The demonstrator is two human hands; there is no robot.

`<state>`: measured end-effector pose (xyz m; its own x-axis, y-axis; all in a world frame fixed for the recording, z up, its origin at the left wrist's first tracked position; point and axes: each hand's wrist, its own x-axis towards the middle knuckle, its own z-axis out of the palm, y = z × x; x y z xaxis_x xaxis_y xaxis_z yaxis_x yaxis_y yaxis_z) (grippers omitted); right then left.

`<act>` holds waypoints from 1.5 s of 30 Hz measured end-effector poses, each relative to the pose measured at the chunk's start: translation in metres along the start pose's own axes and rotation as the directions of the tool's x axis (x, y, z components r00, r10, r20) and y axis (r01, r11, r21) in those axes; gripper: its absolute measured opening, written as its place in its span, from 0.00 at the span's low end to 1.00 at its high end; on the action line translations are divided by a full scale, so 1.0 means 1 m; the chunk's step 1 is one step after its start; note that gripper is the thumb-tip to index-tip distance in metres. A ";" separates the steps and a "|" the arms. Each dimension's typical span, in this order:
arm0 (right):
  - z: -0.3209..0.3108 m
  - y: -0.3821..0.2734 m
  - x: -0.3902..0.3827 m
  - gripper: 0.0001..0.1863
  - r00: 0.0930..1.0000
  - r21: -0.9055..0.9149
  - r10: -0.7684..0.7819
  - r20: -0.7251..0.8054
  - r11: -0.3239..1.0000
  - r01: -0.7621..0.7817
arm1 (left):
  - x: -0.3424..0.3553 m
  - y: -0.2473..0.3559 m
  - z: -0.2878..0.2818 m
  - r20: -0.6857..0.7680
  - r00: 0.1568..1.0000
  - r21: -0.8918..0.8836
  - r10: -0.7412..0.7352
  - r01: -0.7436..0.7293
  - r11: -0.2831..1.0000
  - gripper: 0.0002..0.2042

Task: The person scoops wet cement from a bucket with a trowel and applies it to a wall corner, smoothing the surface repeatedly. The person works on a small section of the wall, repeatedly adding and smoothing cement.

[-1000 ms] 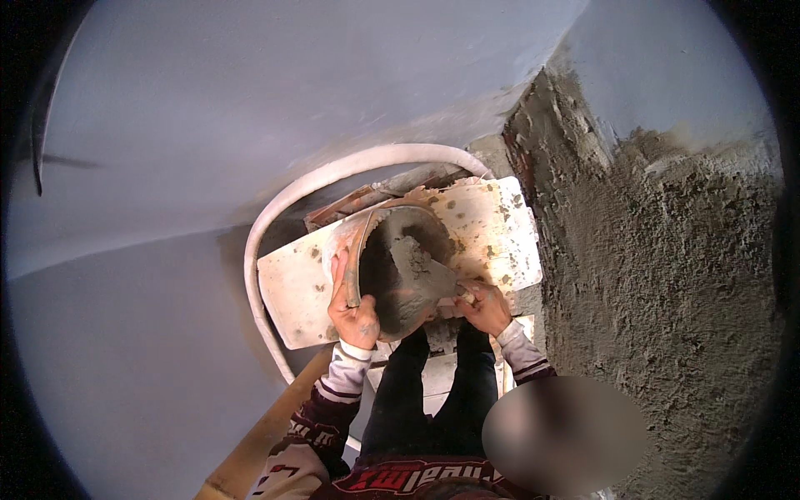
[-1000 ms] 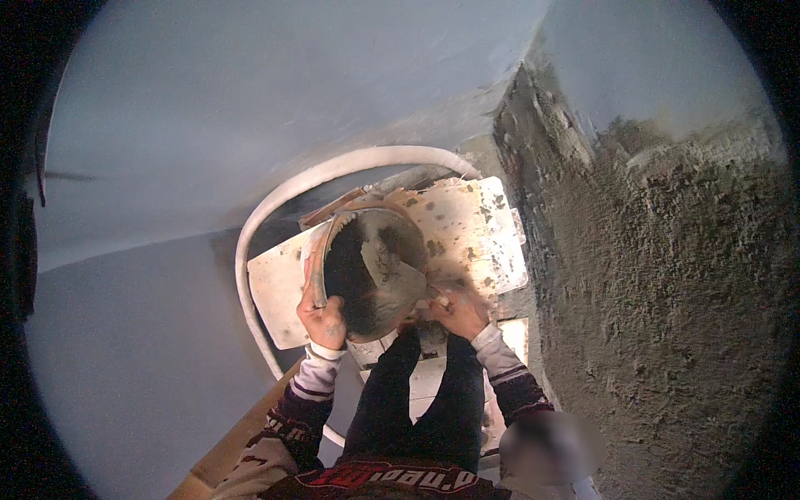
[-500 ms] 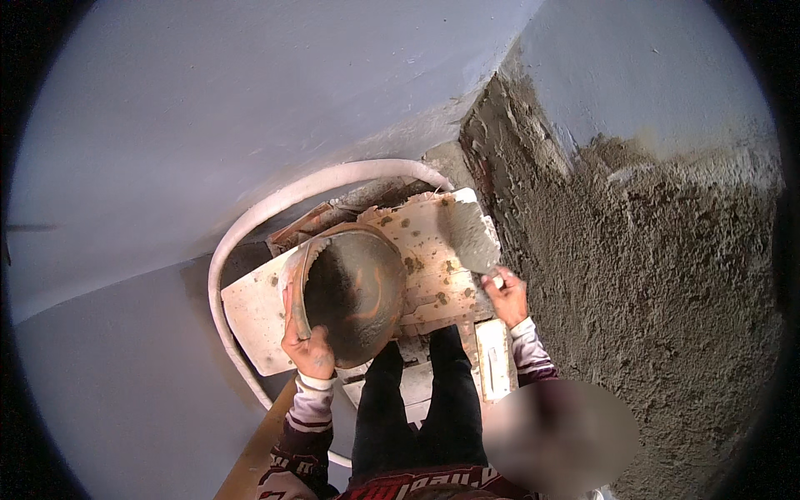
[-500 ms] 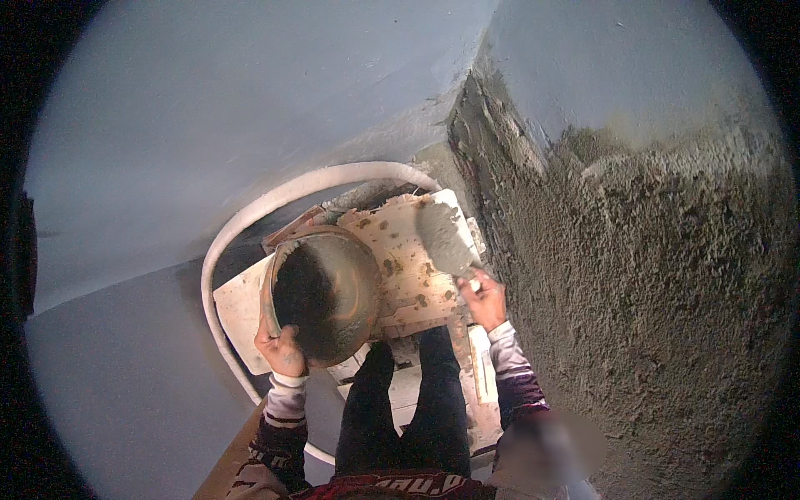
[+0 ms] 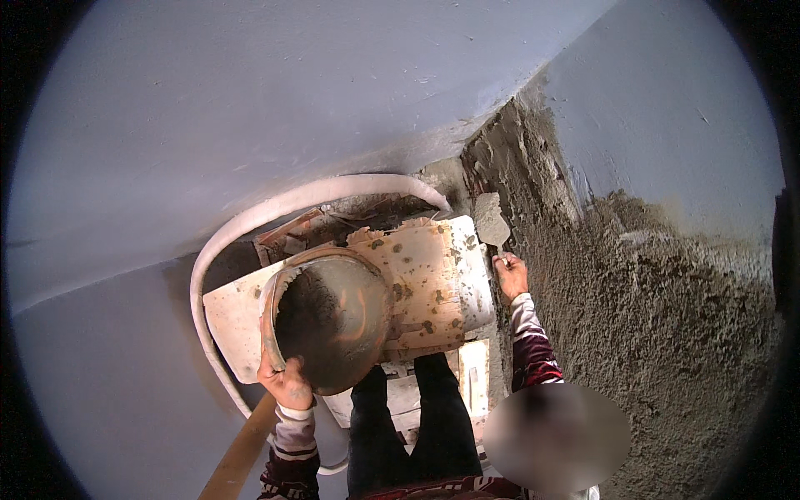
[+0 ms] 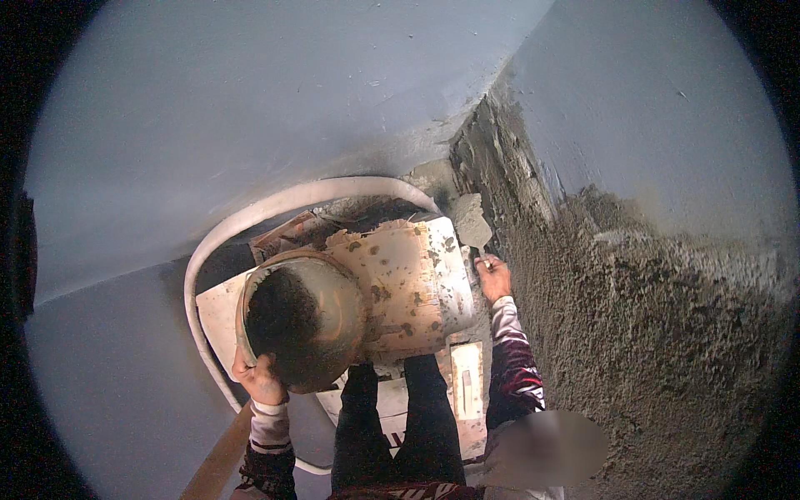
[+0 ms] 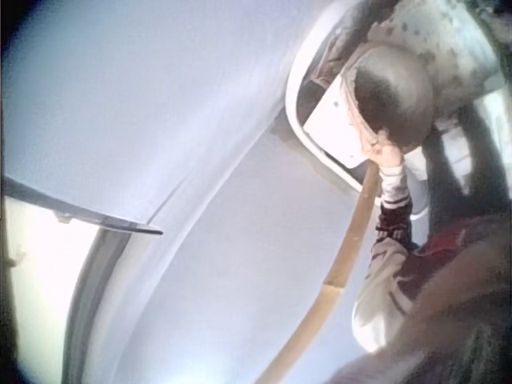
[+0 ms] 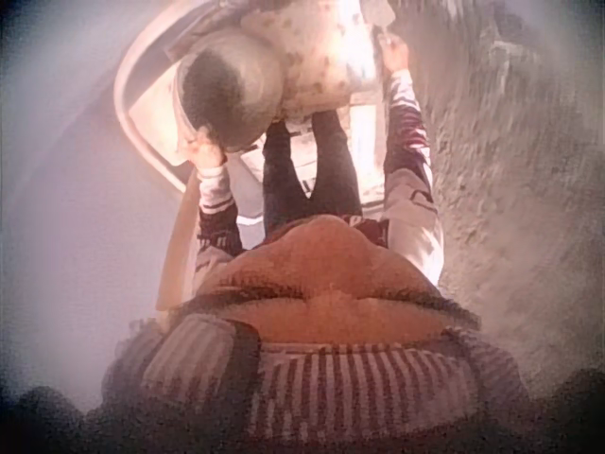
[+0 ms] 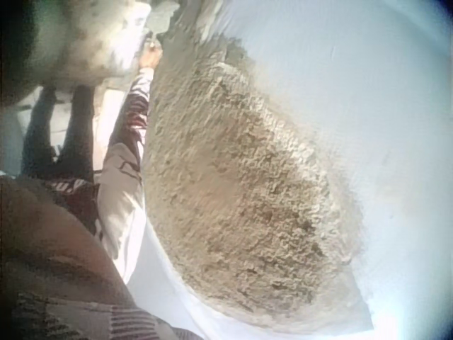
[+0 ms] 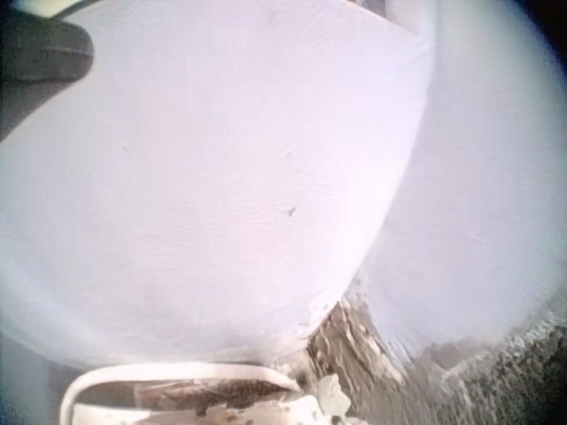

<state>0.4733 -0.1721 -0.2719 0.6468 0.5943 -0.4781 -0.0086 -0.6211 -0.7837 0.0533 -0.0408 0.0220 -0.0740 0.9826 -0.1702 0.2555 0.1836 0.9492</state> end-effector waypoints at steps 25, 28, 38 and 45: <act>0.027 -0.063 0.086 0.23 0.831 0.590 0.361 0.423 0.587 -0.555 | -0.001 -0.023 -0.008 -0.097 0.995 0.113 0.007 0.004 0.994 0.21; 0.004 -0.096 0.043 0.20 0.846 0.562 0.345 0.408 0.635 -0.530 | 0.000 -0.016 -0.007 -0.071 0.997 0.073 -0.018 0.023 0.997 0.23; 0.037 -0.089 0.141 0.09 0.792 0.083 0.479 0.379 0.835 -0.545 | 0.004 0.006 0.021 -0.075 0.997 0.024 0.015 -0.013 1.000 0.28; 0.077 -0.120 0.160 0.09 0.877 0.084 0.417 0.238 0.891 -0.447 | -0.001 -0.002 0.009 -0.061 0.997 0.234 0.052 -0.036 0.971 0.33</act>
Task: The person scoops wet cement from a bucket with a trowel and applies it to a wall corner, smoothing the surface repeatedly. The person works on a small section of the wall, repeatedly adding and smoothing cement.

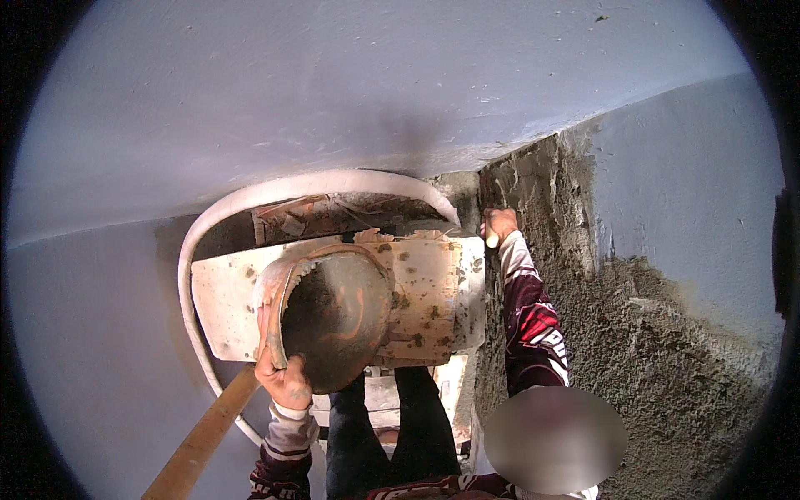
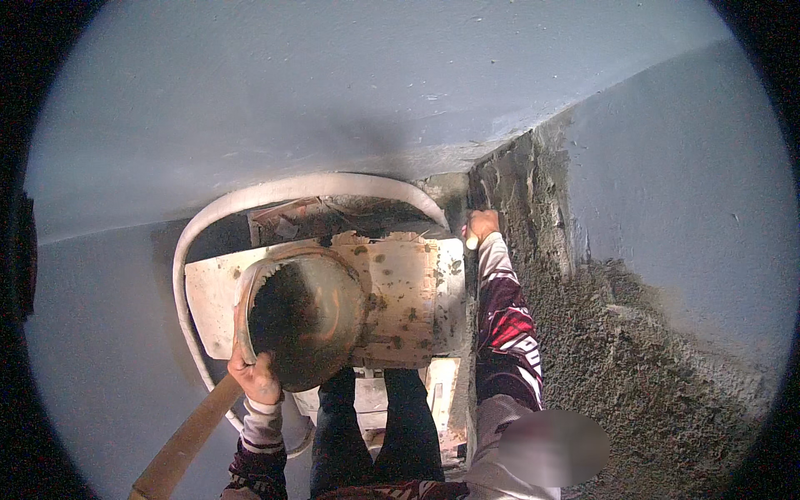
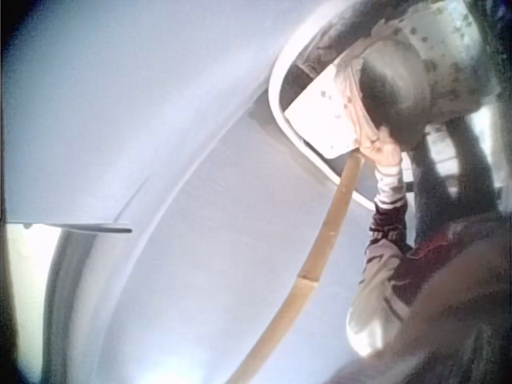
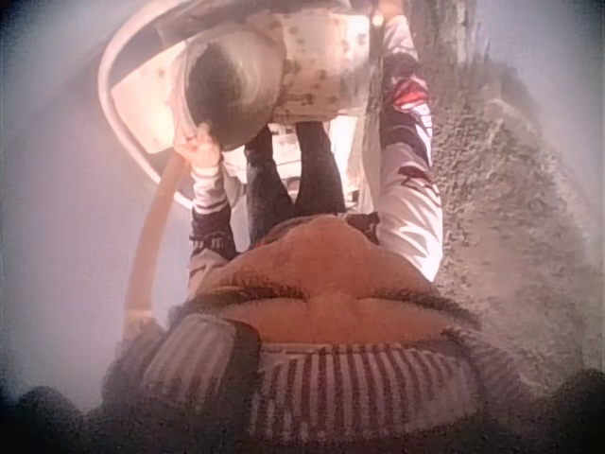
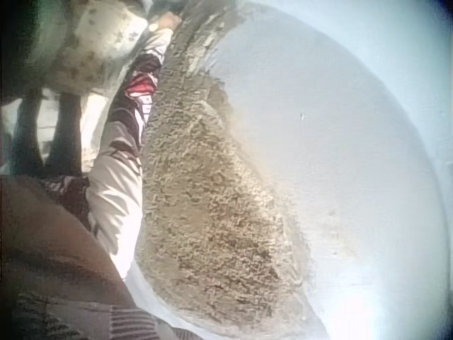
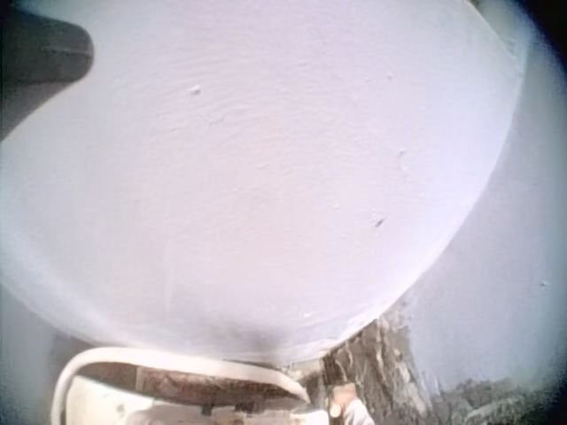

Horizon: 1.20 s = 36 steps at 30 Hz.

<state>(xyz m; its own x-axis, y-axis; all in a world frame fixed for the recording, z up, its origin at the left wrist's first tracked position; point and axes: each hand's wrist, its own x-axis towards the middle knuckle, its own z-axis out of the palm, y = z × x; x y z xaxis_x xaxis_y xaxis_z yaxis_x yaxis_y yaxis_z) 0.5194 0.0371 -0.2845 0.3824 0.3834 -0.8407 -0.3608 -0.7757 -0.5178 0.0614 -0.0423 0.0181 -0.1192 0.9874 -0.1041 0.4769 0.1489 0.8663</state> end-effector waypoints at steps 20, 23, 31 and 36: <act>-0.016 -0.022 -0.039 0.09 0.972 -0.113 -0.231 0.033 0.966 0.233 | -0.003 -0.024 -0.004 -0.059 0.998 -0.073 0.024 -0.028 0.997 0.31; 0.004 -0.030 -0.071 0.08 0.937 -0.215 -0.343 -0.069 0.922 0.322 | -0.007 -0.029 -0.010 -0.041 0.999 -0.077 0.022 -0.025 0.997 0.31; -0.012 -0.041 -0.149 0.12 0.870 -0.175 -0.473 -0.140 0.876 0.449 | -0.002 -0.019 -0.011 0.000 0.999 -0.201 -0.046 0.046 0.979 0.31; -0.021 -0.056 -0.199 0.13 0.835 -0.097 -0.526 -0.164 0.851 0.517 | 0.004 -0.022 -0.015 0.055 0.998 -0.210 -0.043 0.054 0.976 0.31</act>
<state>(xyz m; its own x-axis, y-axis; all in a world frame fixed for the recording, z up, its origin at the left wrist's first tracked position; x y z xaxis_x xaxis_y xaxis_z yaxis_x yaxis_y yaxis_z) 0.4813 -0.0064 -0.0850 0.6482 0.6457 -0.4037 -0.0267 -0.5105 -0.8595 0.0374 -0.0425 0.0064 -0.0916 0.9815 -0.1684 0.2763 0.1875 0.9426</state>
